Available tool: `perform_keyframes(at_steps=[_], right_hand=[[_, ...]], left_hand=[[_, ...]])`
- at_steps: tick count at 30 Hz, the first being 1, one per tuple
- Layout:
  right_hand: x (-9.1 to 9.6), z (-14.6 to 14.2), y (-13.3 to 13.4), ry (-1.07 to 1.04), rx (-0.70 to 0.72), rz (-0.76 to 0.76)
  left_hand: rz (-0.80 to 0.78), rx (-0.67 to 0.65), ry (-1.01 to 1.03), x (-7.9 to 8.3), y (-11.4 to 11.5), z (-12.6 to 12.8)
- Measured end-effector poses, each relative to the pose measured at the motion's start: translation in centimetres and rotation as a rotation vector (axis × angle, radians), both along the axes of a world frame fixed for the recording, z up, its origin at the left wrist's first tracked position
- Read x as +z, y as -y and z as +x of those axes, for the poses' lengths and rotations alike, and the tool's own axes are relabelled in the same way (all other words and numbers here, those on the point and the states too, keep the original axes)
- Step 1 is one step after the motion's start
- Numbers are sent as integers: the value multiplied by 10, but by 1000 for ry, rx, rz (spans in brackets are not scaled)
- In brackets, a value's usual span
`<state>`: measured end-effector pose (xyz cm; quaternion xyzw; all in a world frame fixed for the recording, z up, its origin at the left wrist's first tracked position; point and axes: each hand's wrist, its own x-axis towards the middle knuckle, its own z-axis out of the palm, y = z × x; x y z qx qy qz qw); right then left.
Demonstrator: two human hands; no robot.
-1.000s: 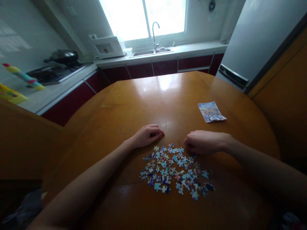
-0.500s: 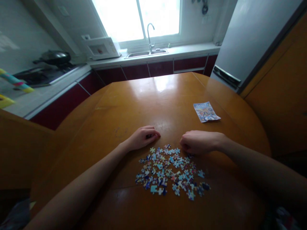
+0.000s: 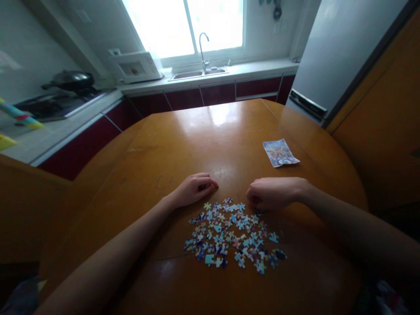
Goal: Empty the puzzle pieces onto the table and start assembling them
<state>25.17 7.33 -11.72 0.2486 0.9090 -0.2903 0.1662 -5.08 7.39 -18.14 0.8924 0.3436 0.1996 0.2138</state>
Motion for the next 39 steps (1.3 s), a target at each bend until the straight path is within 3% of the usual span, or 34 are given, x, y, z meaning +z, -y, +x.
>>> perform_keyframes(at_steps=[3,12,39], right_hand=[[2,4,-1,22,-20,-8],[-3,6,-8,35,-57,198],[2,2,-6,54,-60,207]], left_hand=[[2,-5,2,0,0,0],[16,-1,-4,3,1,2],[16,-4,-1,2,0,1]])
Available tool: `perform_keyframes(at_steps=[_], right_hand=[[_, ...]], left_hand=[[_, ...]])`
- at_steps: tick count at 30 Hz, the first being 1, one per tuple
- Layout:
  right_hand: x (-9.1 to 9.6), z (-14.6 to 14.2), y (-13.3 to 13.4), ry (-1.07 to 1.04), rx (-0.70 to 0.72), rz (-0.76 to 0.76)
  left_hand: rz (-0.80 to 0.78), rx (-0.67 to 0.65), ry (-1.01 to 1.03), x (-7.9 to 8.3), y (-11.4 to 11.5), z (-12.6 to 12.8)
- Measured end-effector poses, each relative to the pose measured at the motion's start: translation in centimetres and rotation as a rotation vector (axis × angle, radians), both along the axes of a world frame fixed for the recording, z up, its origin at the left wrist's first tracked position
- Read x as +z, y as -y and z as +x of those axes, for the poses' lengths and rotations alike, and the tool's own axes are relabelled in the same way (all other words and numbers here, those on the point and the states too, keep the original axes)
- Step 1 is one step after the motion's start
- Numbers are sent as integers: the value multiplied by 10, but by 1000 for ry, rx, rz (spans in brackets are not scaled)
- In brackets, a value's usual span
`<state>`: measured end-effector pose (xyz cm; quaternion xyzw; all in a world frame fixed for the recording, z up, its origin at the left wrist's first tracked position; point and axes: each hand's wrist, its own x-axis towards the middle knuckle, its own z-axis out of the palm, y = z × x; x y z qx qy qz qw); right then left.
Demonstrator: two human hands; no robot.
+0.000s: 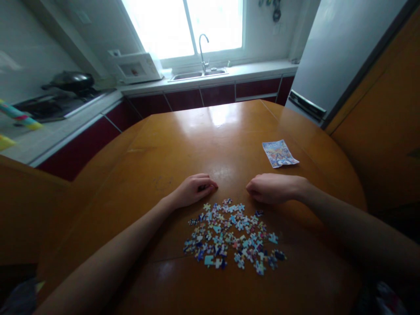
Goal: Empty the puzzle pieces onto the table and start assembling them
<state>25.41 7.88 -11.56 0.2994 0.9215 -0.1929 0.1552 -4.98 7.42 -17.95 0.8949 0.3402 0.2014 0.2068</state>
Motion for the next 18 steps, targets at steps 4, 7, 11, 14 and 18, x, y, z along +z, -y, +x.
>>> perform_keyframes(at_steps=[4,7,11,14,18], right_hand=[[-2,1,-1,-15,-11,-2],[-5,3,-2,-25,-27,-25],[-5,3,-3,-8,-57,-63],[-6,1,-3,1,-73,-75],[-6,1,-4,0,-83,-77]], left_hand=[[2,2,0,1,1,1],[-4,3,-6,1,1,1],[-2,1,-3,-1,0,0],[5,-4,-1,-1,0,0],[8,-6,1,0,-1,0]])
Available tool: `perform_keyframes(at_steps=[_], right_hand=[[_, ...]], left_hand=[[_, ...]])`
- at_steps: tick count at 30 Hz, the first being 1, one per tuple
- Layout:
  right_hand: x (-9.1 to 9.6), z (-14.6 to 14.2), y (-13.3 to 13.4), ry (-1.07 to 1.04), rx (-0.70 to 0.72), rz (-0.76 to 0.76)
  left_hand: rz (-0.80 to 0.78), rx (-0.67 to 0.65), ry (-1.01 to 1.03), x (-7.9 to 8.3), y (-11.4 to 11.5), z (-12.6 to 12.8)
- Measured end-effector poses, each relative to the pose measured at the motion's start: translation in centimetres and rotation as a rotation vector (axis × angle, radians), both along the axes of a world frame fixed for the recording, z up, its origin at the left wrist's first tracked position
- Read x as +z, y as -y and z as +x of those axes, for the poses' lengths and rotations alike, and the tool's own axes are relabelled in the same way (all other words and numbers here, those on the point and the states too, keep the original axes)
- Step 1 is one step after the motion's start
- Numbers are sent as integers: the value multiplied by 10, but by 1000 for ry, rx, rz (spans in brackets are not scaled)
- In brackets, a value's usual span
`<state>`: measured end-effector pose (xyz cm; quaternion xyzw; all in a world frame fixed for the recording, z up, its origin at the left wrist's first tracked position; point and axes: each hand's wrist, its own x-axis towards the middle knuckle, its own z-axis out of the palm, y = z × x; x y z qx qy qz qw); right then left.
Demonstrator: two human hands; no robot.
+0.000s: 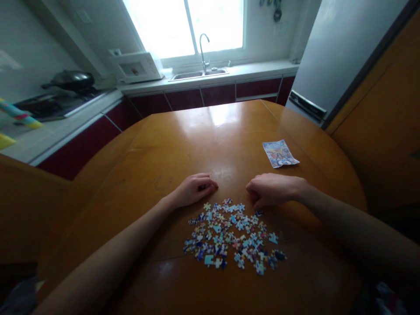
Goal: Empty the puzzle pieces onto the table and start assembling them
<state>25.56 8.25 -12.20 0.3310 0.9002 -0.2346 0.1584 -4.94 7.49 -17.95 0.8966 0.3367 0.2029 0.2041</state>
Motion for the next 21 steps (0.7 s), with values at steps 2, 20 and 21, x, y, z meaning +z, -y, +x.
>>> perform_keyframes(at_steps=[2,20,21], right_hand=[[0,1,-1,5,0,1],[0,3,-3,-3,13,-35],[-1,3,-2,-11,9,-31]], left_hand=[[-6,6,-5,0,0,0],[-13,6,6,0,1,0],[-11,7,7,0,1,0]])
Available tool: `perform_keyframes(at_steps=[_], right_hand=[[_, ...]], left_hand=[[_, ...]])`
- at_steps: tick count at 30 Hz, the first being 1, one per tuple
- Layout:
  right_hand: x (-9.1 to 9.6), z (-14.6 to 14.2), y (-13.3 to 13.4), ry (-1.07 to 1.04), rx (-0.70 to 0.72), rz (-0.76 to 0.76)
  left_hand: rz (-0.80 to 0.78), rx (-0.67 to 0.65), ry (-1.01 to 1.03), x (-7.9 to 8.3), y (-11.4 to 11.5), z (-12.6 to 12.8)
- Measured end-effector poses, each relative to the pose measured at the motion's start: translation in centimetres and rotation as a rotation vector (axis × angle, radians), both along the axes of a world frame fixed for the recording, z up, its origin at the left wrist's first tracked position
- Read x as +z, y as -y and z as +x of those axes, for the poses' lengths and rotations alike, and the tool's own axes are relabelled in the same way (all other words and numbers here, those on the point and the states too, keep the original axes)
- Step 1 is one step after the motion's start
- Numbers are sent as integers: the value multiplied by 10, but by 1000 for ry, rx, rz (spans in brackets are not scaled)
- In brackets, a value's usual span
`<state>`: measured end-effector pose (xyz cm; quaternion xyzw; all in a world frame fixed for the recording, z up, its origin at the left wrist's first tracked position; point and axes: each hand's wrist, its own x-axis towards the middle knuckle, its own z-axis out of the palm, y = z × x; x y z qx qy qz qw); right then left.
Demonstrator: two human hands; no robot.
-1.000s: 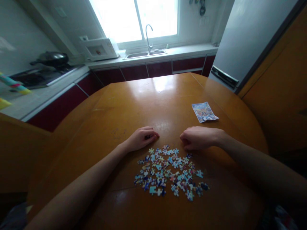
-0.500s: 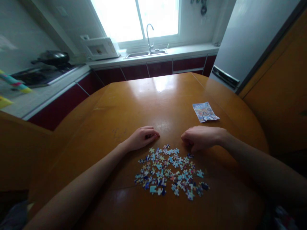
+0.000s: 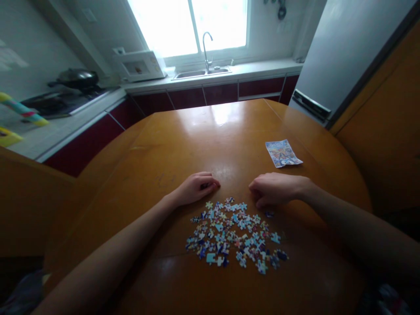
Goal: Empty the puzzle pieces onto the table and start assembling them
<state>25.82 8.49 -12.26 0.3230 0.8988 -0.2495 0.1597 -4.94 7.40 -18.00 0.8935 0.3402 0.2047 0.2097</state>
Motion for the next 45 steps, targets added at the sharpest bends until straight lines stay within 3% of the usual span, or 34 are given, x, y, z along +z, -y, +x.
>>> perform_keyframes(at_steps=[45], right_hand=[[-12,-3,-6,-52,-28,-88]], left_hand=[[-15,16,-10,-2,3,1]])
